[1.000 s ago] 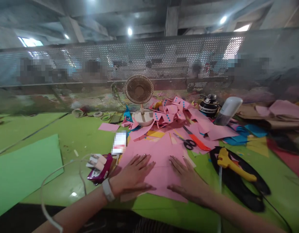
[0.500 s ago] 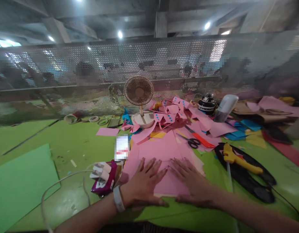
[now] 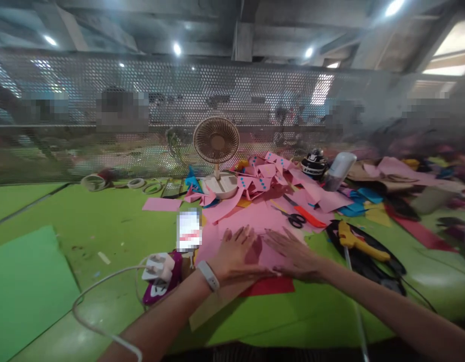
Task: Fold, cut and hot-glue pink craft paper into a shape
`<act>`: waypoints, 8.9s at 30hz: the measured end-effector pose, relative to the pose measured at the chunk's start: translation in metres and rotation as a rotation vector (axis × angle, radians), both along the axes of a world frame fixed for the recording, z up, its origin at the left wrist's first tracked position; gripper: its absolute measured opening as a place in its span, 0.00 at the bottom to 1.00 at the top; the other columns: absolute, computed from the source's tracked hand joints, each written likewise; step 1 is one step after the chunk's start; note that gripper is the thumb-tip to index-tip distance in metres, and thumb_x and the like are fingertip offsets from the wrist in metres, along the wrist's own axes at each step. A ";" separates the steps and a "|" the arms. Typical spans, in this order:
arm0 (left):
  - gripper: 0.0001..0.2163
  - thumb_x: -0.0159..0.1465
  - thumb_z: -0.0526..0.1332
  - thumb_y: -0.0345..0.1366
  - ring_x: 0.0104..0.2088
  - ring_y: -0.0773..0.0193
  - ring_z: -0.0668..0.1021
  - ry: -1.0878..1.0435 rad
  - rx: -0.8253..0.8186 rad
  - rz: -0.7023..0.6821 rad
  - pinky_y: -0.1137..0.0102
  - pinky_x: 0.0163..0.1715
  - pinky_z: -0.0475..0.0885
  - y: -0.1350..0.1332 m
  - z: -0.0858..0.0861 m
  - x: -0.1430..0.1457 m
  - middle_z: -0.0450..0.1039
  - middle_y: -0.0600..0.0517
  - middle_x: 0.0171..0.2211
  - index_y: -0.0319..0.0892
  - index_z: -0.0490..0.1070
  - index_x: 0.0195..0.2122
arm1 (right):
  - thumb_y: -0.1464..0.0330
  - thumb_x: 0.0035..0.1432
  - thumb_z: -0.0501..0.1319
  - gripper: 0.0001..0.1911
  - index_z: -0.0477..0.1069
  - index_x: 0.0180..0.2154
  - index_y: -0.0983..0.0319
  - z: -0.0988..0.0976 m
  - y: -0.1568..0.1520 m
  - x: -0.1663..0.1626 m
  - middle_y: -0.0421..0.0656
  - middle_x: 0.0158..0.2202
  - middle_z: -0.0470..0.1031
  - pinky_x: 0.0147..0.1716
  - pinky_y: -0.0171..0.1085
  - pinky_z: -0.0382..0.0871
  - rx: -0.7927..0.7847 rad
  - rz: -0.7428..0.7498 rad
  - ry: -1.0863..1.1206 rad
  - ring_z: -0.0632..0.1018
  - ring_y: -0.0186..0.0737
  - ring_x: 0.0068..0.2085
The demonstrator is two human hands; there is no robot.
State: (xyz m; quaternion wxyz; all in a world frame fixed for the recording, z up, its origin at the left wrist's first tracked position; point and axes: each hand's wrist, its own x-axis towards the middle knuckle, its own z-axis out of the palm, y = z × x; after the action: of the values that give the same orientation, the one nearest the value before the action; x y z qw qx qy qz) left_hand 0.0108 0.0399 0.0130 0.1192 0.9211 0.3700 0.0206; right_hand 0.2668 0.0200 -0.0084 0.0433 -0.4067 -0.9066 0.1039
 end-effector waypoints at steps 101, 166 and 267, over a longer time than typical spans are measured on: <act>0.37 0.65 0.42 0.64 0.66 0.43 0.55 -0.034 0.177 0.094 0.43 0.61 0.48 -0.005 -0.018 -0.002 0.53 0.44 0.67 0.45 0.54 0.67 | 0.64 0.57 0.52 0.22 0.68 0.52 0.63 0.048 0.067 0.108 0.50 0.41 0.75 0.38 0.39 0.67 0.033 -1.016 0.378 0.76 0.47 0.41; 0.38 0.66 0.39 0.63 0.68 0.48 0.49 -0.031 0.128 0.046 0.48 0.64 0.38 -0.008 -0.027 0.009 0.45 0.42 0.69 0.41 0.46 0.69 | 0.56 0.60 0.60 0.22 0.72 0.55 0.52 0.008 0.030 0.090 0.44 0.43 0.69 0.44 0.37 0.67 -0.077 -0.388 0.167 0.75 0.42 0.43; 0.45 0.60 0.42 0.69 0.68 0.42 0.49 -0.043 0.103 0.160 0.50 0.64 0.45 -0.019 -0.019 -0.002 0.45 0.36 0.68 0.38 0.47 0.68 | 0.60 0.66 0.55 0.18 0.72 0.53 0.58 -0.015 0.001 0.030 0.47 0.38 0.72 0.38 0.40 0.71 0.231 -0.173 0.202 0.75 0.43 0.39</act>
State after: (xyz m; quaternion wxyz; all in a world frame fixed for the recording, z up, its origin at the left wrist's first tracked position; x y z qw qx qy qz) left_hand 0.0085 0.0205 -0.0063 0.0774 0.8928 0.4384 0.0687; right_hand 0.2971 0.0205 -0.0237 0.1895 -0.4630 -0.8652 0.0352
